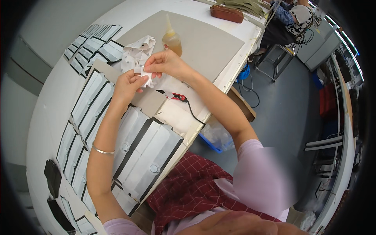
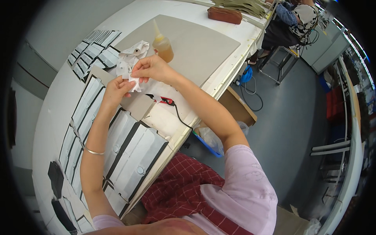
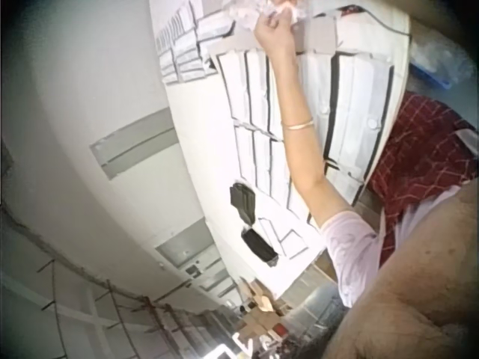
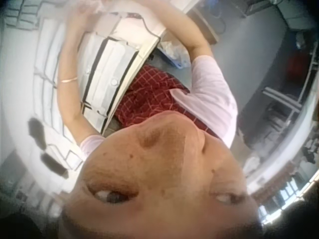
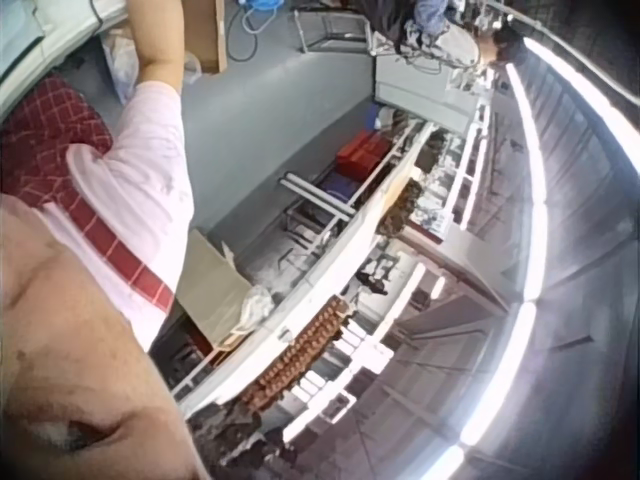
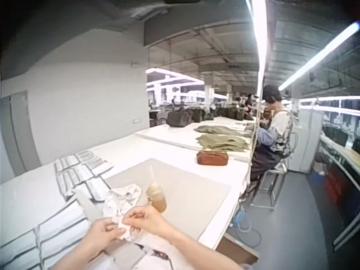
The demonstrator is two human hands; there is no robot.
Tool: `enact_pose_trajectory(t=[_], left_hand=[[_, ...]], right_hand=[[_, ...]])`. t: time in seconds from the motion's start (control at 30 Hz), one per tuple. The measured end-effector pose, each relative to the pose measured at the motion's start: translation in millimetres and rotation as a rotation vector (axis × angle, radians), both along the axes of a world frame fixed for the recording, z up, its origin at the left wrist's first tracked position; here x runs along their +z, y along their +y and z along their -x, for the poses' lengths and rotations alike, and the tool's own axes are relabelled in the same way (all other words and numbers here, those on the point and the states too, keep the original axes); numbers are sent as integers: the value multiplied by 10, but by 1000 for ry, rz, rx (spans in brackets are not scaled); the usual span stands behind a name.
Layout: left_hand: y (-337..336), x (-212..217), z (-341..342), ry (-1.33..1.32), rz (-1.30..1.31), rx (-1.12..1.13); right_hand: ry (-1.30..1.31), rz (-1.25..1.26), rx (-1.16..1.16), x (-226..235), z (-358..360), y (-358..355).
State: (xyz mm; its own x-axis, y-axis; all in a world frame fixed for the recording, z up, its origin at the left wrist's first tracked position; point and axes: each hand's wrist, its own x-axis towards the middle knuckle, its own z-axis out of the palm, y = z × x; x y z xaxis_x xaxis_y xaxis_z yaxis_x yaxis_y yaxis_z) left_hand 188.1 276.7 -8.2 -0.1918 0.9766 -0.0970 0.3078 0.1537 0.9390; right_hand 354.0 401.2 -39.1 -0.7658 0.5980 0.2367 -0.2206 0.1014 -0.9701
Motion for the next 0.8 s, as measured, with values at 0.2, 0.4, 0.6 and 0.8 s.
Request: enact_pose_trajectory(t=[0.2,0.4,0.6,0.8], left_hand=[[105,-90,-57,-77,-22,75],[278,-326,-91,-32,-129,114],[353,-343,-25,114,-84,33],[216,-305,8,-101,-67,169]], right_hand=[[9,26,-139,-33,-13,32],[-52,-108,-197,-22,-39,0],[-46,-179,-372,-123,9,64],[-290,-301,-236,-272,43,154]])
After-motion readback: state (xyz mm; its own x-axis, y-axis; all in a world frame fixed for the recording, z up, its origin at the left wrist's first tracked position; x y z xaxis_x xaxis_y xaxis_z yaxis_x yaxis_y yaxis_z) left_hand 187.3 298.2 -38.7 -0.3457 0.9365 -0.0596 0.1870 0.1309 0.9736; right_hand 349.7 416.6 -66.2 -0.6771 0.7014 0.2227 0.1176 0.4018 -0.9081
